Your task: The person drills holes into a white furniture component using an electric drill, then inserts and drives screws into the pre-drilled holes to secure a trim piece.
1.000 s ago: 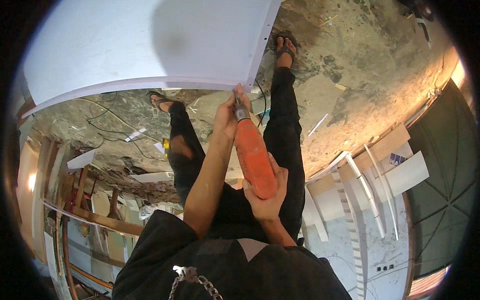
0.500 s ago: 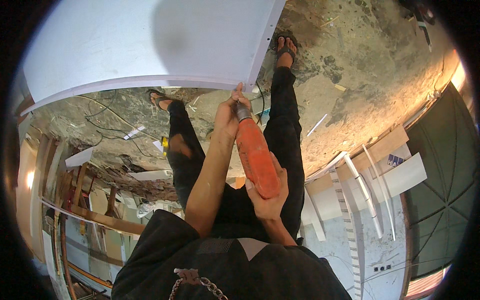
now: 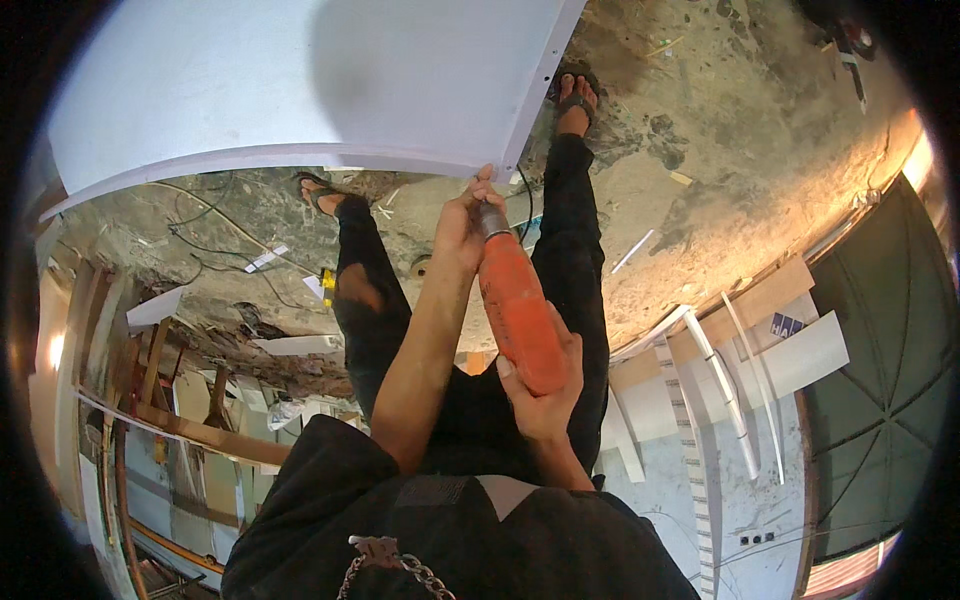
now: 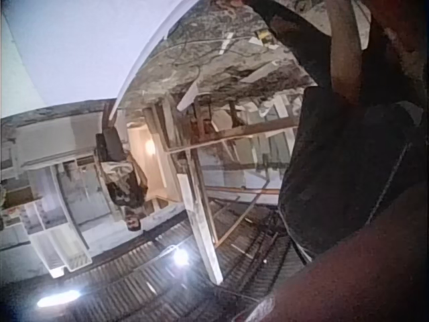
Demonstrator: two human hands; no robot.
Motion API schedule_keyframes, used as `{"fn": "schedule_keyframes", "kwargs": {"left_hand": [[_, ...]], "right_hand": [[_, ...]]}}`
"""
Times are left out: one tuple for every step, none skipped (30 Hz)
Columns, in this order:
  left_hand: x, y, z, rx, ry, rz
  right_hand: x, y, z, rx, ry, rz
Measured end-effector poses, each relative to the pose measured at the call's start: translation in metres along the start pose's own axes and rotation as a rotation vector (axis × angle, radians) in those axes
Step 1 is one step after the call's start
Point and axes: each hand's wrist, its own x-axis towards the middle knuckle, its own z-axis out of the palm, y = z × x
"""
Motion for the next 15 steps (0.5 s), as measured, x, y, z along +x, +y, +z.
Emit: {"fn": "schedule_keyframes", "kwargs": {"left_hand": [[0.001,0.000,-0.002,0.029,-0.015,0.000],[0.002,0.000,-0.004,0.029,-0.015,-0.001],[0.001,0.002,-0.004,-0.008,-0.031,-0.011],[0.000,0.003,-0.004,-0.046,-0.047,-0.021],[-0.001,0.003,-0.004,-0.052,-0.048,-0.019],[-0.003,0.001,0.002,-0.036,0.016,0.007],[-0.005,-0.001,0.006,-0.020,0.081,0.033],[-0.004,-0.001,0.006,-0.020,0.080,0.033],[-0.004,0.000,0.006,-0.037,0.068,0.027],[-0.004,0.000,0.006,-0.054,0.056,0.021],[-0.003,0.000,0.005,-0.054,0.055,0.022],[-0.006,-0.001,0.008,-0.060,0.076,0.026],[-0.008,-0.002,0.010,-0.066,0.096,0.031],[-0.005,-0.001,0.006,-0.067,0.097,0.030],[-0.003,0.003,0.002,-0.080,0.015,-0.005]], "right_hand": [[0.001,0.001,-0.002,0.000,0.000,0.000],[0.002,0.002,-0.003,-0.003,-0.001,0.001],[0.003,0.002,-0.004,-0.011,-0.006,-0.001],[0.004,0.001,-0.005,-0.016,-0.010,-0.002],[0.004,-0.001,-0.006,-0.050,-0.021,-0.009],[0.005,-0.002,-0.007,-0.078,-0.027,-0.015],[0.006,-0.002,-0.007,-0.077,-0.027,-0.015],[0.007,-0.002,-0.007,-0.054,-0.022,-0.059],[0.008,-0.002,-0.006,-0.030,-0.017,-0.104],[0.009,-0.003,-0.006,-0.030,-0.018,-0.104],[0.010,-0.004,-0.007,-0.100,-0.015,-0.141],[0.010,-0.005,-0.007,-0.172,-0.012,-0.177],[0.010,-0.004,-0.007,-0.173,-0.012,-0.176],[0.010,-0.003,-0.007,-0.181,-0.002,-0.174],[0.010,-0.003,-0.006,-0.189,0.006,-0.173]]}}
